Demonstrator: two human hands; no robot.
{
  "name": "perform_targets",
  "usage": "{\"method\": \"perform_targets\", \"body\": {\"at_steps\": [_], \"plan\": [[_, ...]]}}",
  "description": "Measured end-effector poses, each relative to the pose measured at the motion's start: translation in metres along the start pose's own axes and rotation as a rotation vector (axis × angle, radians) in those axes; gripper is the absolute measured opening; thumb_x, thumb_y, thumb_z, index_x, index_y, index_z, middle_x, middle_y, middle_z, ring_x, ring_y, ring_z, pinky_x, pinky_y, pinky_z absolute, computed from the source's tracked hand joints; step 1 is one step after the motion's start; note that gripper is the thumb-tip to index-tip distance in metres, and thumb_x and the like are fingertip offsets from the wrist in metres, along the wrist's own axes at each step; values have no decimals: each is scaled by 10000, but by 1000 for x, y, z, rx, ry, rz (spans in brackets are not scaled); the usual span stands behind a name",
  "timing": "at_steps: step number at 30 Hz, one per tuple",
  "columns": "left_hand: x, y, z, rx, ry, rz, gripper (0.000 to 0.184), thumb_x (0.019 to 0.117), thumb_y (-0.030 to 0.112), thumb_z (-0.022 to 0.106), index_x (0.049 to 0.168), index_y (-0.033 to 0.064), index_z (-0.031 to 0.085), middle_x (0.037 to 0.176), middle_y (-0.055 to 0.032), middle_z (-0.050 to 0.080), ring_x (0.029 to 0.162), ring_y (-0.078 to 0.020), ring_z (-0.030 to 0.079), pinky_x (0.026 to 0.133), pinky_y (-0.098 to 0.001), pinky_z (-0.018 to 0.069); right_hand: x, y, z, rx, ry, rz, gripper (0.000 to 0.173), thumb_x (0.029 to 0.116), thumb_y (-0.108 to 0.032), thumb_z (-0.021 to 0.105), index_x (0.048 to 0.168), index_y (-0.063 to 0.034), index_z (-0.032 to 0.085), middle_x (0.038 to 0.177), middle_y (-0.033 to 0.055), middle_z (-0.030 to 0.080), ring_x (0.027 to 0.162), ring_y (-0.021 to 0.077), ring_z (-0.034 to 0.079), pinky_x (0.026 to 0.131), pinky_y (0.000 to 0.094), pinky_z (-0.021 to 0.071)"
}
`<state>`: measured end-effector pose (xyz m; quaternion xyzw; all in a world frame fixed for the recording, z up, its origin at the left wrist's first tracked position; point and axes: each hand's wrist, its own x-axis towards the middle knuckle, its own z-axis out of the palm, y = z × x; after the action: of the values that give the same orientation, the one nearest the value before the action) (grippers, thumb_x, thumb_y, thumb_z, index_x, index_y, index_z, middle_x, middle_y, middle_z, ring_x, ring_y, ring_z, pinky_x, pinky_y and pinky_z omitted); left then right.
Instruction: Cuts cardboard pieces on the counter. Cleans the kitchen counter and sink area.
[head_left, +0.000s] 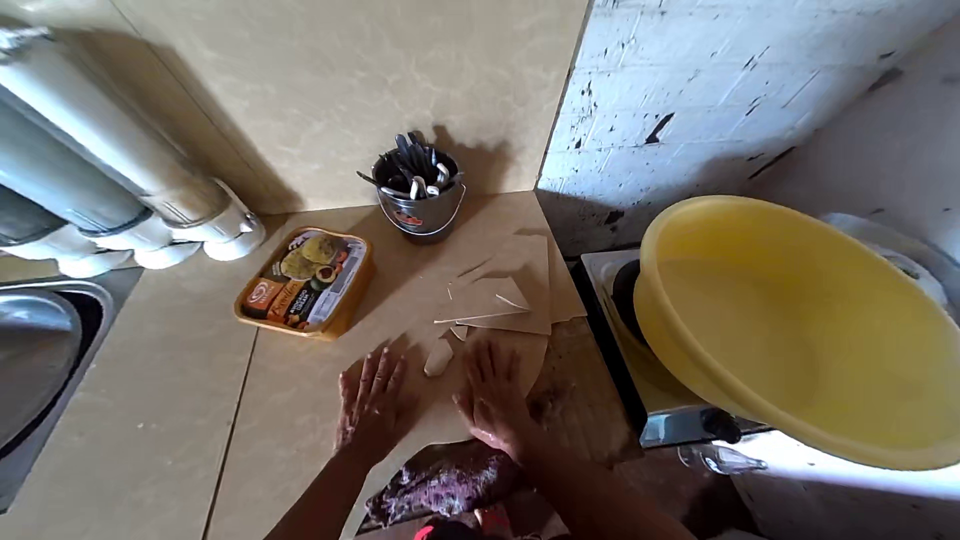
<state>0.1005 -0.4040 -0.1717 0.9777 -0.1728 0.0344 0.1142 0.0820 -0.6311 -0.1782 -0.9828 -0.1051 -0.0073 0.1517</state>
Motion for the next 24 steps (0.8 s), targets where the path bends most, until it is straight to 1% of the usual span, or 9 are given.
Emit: {"method": "perform_targets", "body": {"at_steps": [4,8,12,15,18,20,22,23,24], "plan": [[-29,-2,-4,-30,-9,25,643,1016,494,335,1504,124,530,1594,-198,422,1482,-501,333,1124,-800,140,-5,2,-7,11,-102,-14,763,1020,-552,345,1582,-36,354,1654,243,263,1557,438,159,1164,765,48],[-29,-5,2,25,65,35,676,1009,545,263,1467,162,581,1561,-174,480,1458,-493,385,1100,-806,187,3,3,1,7,2,-24,767,1001,-540,370,1548,-5,410,1624,250,329,1525,474,239,1121,812,107],[-38,-3,2,32,56,44,683,1007,549,273,1470,147,575,1561,-190,473,1450,-514,383,1089,-818,186,-4,-3,-7,32,-105,-7,768,1015,-530,366,1584,-14,335,1654,252,256,1546,465,172,1139,796,63],[-31,-6,4,39,92,61,685,1009,554,271,1458,145,587,1556,-187,482,1448,-505,393,1084,-816,197,-1,1,-3,22,-14,-31,744,1013,-528,386,1553,-17,408,1627,233,336,1529,448,253,1137,795,116],[-39,-4,1,28,14,40,686,995,547,291,1479,145,564,1575,-193,454,1466,-516,354,1095,-824,153,-6,-3,-4,52,-127,-19,760,1017,-518,385,1597,-31,314,1665,229,246,1558,436,158,1143,796,45],[-30,-5,2,28,32,46,683,996,549,302,1493,151,549,1586,-188,439,1477,-507,339,1104,-818,141,2,3,-14,98,-149,-25,748,1032,-505,398,1604,-35,295,1676,221,220,1570,419,117,1162,772,8],[-33,-6,0,18,9,41,680,999,541,315,1510,145,526,1602,-200,409,1488,-510,313,1115,-813,119,-8,6,-26,221,-190,-22,641,1064,-437,421,1573,-50,382,1663,188,283,1573,383,144,1202,712,3],[-35,-6,0,9,12,44,684,999,543,310,1512,143,524,1603,-200,407,1488,-511,314,1118,-811,119,-22,8,-35,283,-208,0,571,1074,-397,428,1537,-63,454,1635,166,359,1564,361,202,1223,678,42],[-35,-5,2,6,27,50,688,999,547,303,1509,145,528,1601,-198,412,1484,-510,322,1116,-810,127,-40,13,-42,304,-173,21,537,1056,-380,477,1488,-64,525,1579,168,450,1527,372,303,1216,672,134]]}}
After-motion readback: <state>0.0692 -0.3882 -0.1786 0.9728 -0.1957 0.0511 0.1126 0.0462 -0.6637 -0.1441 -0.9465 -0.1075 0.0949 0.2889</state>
